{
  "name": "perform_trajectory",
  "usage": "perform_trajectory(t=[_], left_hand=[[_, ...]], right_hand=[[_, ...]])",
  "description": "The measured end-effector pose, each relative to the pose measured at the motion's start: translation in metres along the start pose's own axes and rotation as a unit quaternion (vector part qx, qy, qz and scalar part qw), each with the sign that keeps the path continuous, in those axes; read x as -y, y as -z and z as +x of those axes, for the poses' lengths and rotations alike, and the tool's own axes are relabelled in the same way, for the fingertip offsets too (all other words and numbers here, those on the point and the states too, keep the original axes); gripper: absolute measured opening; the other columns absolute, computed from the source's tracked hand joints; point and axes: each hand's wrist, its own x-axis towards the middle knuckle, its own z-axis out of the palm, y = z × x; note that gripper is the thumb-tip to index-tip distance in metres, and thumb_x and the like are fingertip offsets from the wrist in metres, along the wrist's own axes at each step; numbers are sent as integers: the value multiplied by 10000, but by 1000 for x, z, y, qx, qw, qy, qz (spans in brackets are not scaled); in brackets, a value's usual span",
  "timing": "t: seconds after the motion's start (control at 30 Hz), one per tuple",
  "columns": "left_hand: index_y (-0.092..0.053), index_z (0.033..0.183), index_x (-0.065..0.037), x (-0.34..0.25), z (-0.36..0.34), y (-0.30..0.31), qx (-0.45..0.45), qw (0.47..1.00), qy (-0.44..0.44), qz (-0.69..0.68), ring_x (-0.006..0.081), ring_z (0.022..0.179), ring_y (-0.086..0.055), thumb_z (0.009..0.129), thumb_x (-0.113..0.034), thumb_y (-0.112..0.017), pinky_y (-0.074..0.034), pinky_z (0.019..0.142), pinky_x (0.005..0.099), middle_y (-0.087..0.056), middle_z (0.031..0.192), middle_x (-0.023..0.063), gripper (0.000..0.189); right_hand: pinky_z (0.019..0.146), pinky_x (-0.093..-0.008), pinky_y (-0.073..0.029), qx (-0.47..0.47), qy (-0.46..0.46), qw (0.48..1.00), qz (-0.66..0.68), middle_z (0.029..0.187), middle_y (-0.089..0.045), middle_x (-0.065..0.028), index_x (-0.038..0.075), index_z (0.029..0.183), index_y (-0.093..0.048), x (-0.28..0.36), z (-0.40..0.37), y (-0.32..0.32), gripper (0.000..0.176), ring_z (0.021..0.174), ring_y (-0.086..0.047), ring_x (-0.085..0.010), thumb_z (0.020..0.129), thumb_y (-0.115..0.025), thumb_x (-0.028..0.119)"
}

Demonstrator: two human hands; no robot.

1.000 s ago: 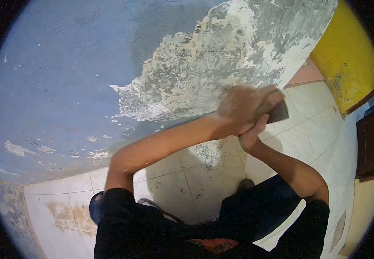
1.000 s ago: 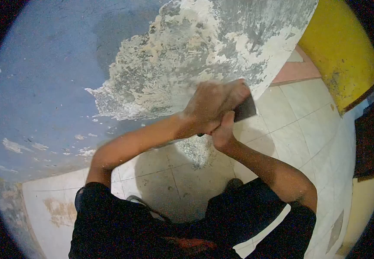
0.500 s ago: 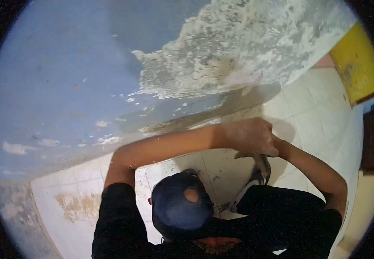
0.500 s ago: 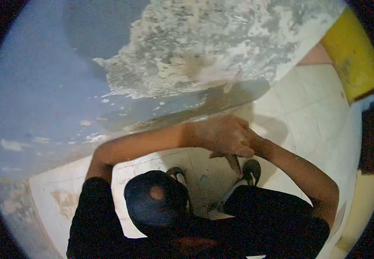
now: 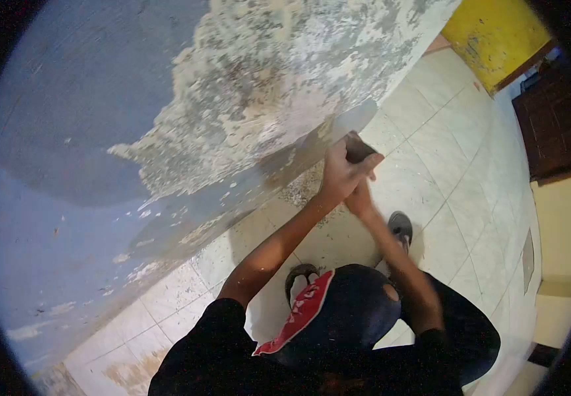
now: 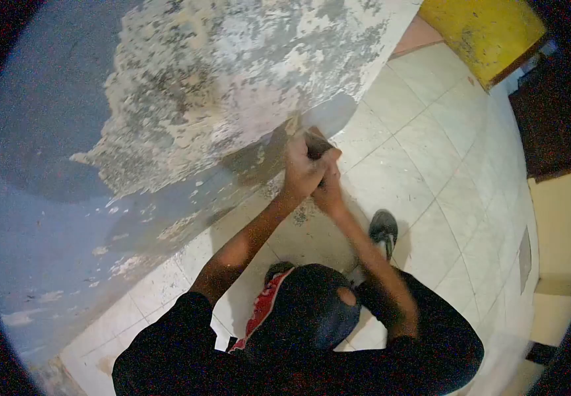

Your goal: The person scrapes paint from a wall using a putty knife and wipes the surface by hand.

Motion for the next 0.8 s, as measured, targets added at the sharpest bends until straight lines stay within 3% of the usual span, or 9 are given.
perform_trajectory(t=[0.07,0.17,0.2,0.33,0.4,0.5,0.53,0.63,0.8], left_hand=[[-514,779,-6,2,-10,0,54,991,123,27,81,445,-487,735,-389,-731,-409,418,235,-508,561,14,442],[-518,807,-7,-3,-17,6,91,956,261,101,100,525,-528,727,-394,-735,-446,486,271,-517,595,34,450],[-512,895,7,13,-19,10,143,953,170,205,152,683,-579,716,-407,-739,-477,615,322,-560,707,90,505],[-489,981,21,38,-41,9,167,918,186,309,202,792,-571,729,-499,-684,-467,716,353,-567,800,120,609],[-342,1223,47,42,-46,13,134,899,153,387,400,785,-614,809,-486,-578,-462,649,433,-606,850,271,715],[-421,1107,46,32,-28,21,87,897,194,387,338,670,-606,870,-479,-487,-451,600,414,-591,789,214,580],[-421,1107,46,24,-19,22,93,894,196,391,338,670,-606,870,-479,-487,-451,600,414,-591,789,214,580],[-442,979,-21,11,-1,21,118,878,366,286,148,593,-485,894,-525,-412,-410,548,278,-499,777,57,512],[-431,769,-79,14,8,17,-33,870,469,151,87,479,-386,899,-513,-415,-321,456,249,-427,601,-20,453]], right_hand=[[955,-375,-332,-26,-65,998,8,1163,-487,-176,-22,1256,-365,5,-26,-23,543,1122,-450,-291,823,-594,214],[901,-343,-370,-145,-105,978,104,1144,-489,-144,-17,1240,-384,10,-46,-47,504,1084,-470,-245,842,-573,227],[838,-316,-417,-198,-139,952,185,1103,-499,-115,-2,1225,-403,23,-45,-49,464,1034,-498,-215,844,-569,206],[806,-312,-429,-168,-229,931,229,1045,-526,-95,-15,1173,-437,37,-43,-49,452,983,-513,-197,843,-580,260],[784,-309,-438,-128,-283,915,259,1006,-544,-82,-23,1139,-459,41,-44,-49,453,949,-522,-186,843,-588,296],[752,-305,-450,-88,-361,874,314,947,-571,-62,-36,1087,-493,47,-46,-51,469,898,-537,-168,842,-599,350],[560,-272,-445,-97,-312,877,353,707,-538,-12,-9,937,-510,38,-53,-61,380,645,-527,-119,840,-607,346],[389,-219,-303,-43,-344,815,464,572,-423,28,64,815,-468,71,-38,-50,216,433,-373,-48,893,-520,258],[367,-224,-286,-15,-317,750,580,570,-419,10,59,787,-467,67,-50,-31,287,409,-340,-58,930,-455,307]])
